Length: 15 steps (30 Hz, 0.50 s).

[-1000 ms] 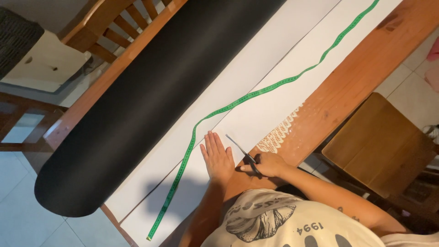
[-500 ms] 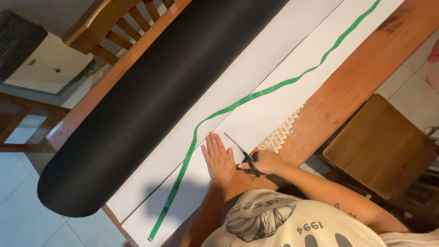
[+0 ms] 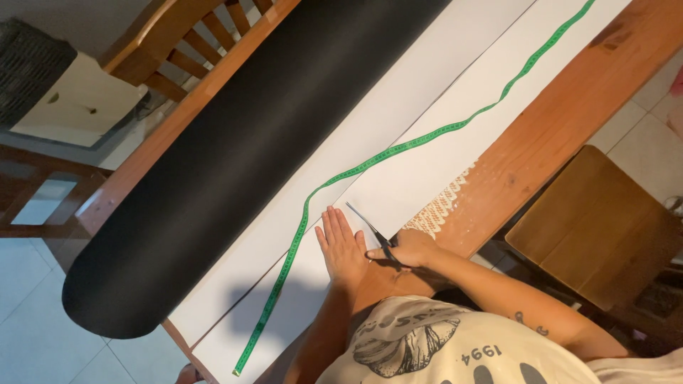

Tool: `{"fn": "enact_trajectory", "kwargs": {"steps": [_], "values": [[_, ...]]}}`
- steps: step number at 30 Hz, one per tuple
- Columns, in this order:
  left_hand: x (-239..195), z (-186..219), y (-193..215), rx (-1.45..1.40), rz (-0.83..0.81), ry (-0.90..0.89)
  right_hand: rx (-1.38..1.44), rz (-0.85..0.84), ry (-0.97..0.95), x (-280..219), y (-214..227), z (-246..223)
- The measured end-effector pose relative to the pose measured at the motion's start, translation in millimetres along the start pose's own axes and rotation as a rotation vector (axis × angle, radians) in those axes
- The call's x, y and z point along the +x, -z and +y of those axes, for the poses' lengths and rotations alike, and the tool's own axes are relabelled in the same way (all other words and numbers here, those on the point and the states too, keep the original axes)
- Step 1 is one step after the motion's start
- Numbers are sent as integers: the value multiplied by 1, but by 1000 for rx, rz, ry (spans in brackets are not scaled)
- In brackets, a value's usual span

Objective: Measuring and cutting pieces of transfer paper from rolls using a tape measure and scissors on a wooden table.

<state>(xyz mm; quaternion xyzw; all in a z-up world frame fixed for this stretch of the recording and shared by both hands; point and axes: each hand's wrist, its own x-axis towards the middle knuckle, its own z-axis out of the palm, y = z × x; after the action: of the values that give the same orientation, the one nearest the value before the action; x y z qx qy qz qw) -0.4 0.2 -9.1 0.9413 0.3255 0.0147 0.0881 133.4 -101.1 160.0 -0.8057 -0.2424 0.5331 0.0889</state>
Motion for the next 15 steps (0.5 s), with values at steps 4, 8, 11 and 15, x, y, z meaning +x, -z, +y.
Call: {"fn": "enact_trajectory", "kwargs": {"steps": [4, 8, 11, 15], "values": [[0, 0, 2, -9, 19, 3, 106, 62, 18, 29, -23, 23], [-1, 2, 6, -36, 40, -3, 70, 89, 38, 48, -34, 41], [0, 1, 2, -21, 14, 5, -34, 41, 32, 47, -24, 34], [-1, 0, 0, 2, -9, 8, -55, 37, 25, 35, -14, 16]]}}
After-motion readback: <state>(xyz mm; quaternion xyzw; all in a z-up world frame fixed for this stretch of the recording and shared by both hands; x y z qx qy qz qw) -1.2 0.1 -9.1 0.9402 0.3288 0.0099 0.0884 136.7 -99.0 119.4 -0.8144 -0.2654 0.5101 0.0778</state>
